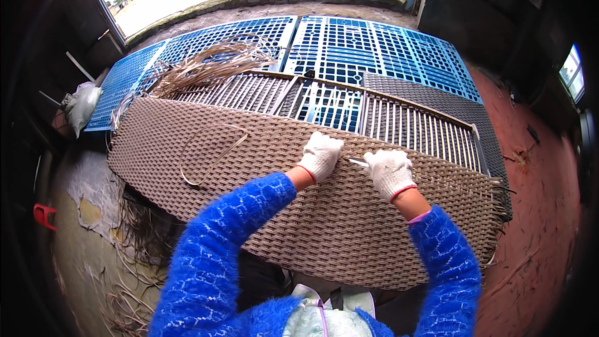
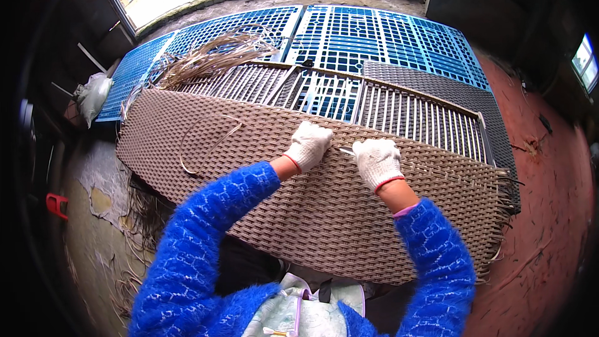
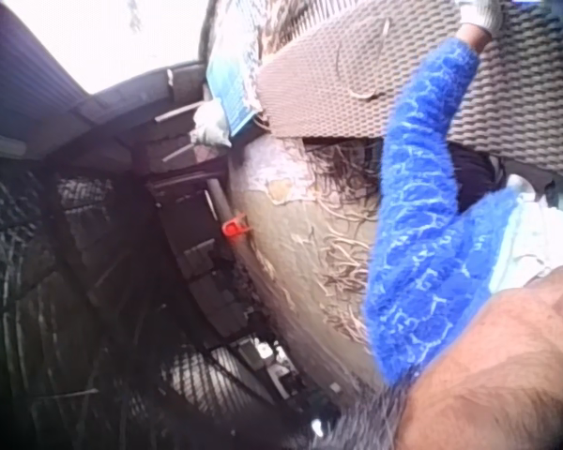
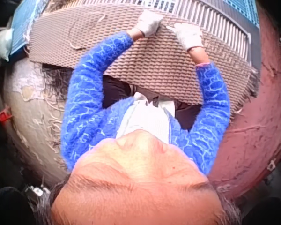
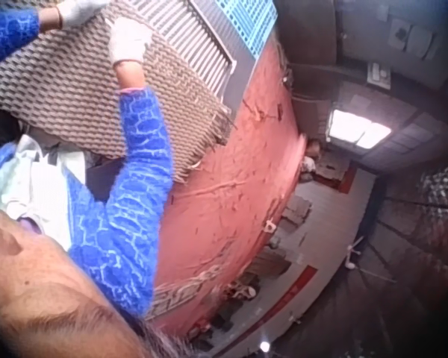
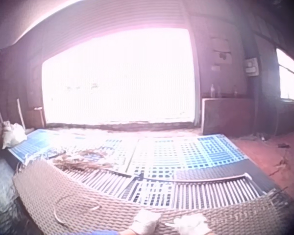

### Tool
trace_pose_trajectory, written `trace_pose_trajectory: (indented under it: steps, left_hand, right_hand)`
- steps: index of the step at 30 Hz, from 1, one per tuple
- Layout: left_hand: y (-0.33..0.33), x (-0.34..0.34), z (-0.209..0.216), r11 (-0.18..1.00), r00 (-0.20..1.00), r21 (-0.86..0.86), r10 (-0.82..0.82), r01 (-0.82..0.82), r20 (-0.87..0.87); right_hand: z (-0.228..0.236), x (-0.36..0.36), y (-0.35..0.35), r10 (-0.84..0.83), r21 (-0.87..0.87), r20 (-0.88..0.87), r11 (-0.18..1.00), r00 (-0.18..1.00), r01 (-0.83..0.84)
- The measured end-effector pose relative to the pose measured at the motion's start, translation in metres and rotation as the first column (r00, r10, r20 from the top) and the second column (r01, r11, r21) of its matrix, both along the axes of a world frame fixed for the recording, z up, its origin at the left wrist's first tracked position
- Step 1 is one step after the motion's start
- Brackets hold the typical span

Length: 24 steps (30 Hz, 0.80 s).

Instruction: The person sits on the floor and weaves a large brown mat by hand, interlacing thin strips of material through a metal grid frame. They repeatedly pull and adjust the strips to tighten the weave and occasionally flip the mat to work on different sections.

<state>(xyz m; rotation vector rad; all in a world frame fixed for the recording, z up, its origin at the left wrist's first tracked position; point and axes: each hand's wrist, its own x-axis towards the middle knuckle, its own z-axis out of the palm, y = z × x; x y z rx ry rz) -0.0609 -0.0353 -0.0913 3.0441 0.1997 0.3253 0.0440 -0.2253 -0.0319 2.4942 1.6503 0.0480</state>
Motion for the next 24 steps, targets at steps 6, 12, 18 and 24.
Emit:
trace_pose_trajectory:
  steps: [6,12,18,24]
  left_hand:
    - [-0.002,0.003,0.019,0.981,0.982,0.042,-0.186,0.187,-0.031]
    - [-0.004,0.014,0.029,0.975,0.956,0.018,-0.215,0.223,-0.200]
    - [-0.012,0.021,0.030,0.957,0.957,-0.051,-0.288,0.285,-0.044]
    - [-0.031,0.041,0.034,0.854,0.943,-0.406,-0.265,0.326,0.200]
  right_hand:
    - [-0.006,-0.001,-0.022,0.028,0.141,-0.059,0.990,0.998,-0.019]
    - [0.000,0.012,-0.026,0.034,0.033,-0.044,0.999,0.998,-0.032]
    - [0.012,0.036,-0.045,0.075,-0.023,0.052,0.997,0.996,-0.074]
    - [-0.013,0.025,-0.043,0.071,0.127,0.152,0.988,0.986,-0.091]
